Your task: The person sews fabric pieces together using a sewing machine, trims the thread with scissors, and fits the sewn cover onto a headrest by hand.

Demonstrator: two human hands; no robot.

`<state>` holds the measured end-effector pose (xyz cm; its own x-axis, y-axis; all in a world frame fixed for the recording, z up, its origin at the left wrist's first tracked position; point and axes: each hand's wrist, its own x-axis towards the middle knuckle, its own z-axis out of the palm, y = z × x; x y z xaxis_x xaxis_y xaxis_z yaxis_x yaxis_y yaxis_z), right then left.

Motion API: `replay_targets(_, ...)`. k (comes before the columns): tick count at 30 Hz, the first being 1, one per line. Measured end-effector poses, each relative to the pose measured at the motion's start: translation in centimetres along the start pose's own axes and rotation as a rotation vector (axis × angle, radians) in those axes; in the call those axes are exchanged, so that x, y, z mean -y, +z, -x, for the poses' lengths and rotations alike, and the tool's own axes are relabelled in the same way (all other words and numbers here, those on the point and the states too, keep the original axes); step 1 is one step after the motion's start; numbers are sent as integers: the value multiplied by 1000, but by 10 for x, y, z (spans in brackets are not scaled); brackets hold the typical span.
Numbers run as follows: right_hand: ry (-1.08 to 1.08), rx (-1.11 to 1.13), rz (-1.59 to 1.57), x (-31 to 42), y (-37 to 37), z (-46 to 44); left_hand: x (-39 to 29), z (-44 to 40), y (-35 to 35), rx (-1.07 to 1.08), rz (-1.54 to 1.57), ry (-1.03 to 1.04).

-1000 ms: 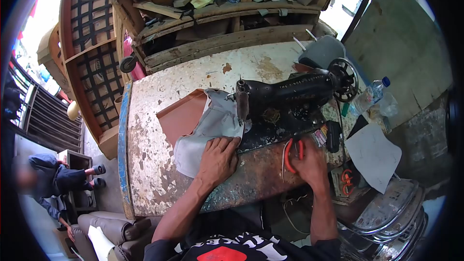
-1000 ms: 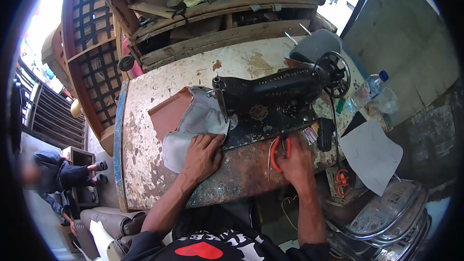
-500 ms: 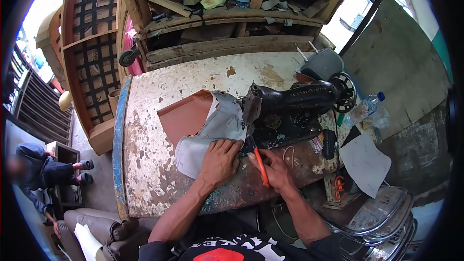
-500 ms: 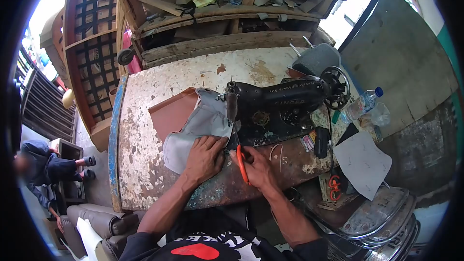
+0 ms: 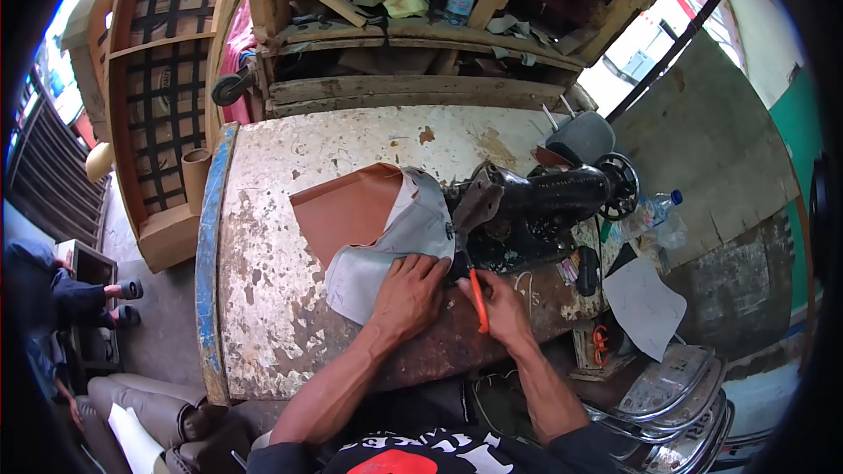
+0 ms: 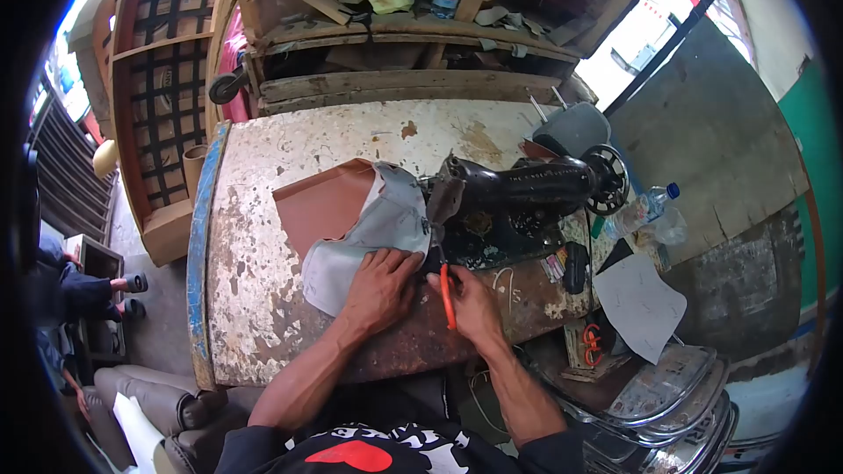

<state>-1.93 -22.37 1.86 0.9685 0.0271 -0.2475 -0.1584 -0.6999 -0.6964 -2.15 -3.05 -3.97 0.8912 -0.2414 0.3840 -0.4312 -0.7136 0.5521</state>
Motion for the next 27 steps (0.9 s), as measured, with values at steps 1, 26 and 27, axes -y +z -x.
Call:
replay_targets(1,-7,3,2,0,-3,-3,1,0,2,1,-8,8)
replay_targets(26,-181,-140,-66,-74,-51,52,-68,-81,13,160,-437,394)
replay_targets(27,-176,-137,-78,-66,-51,53,-69,-94,25,223,-625,459)
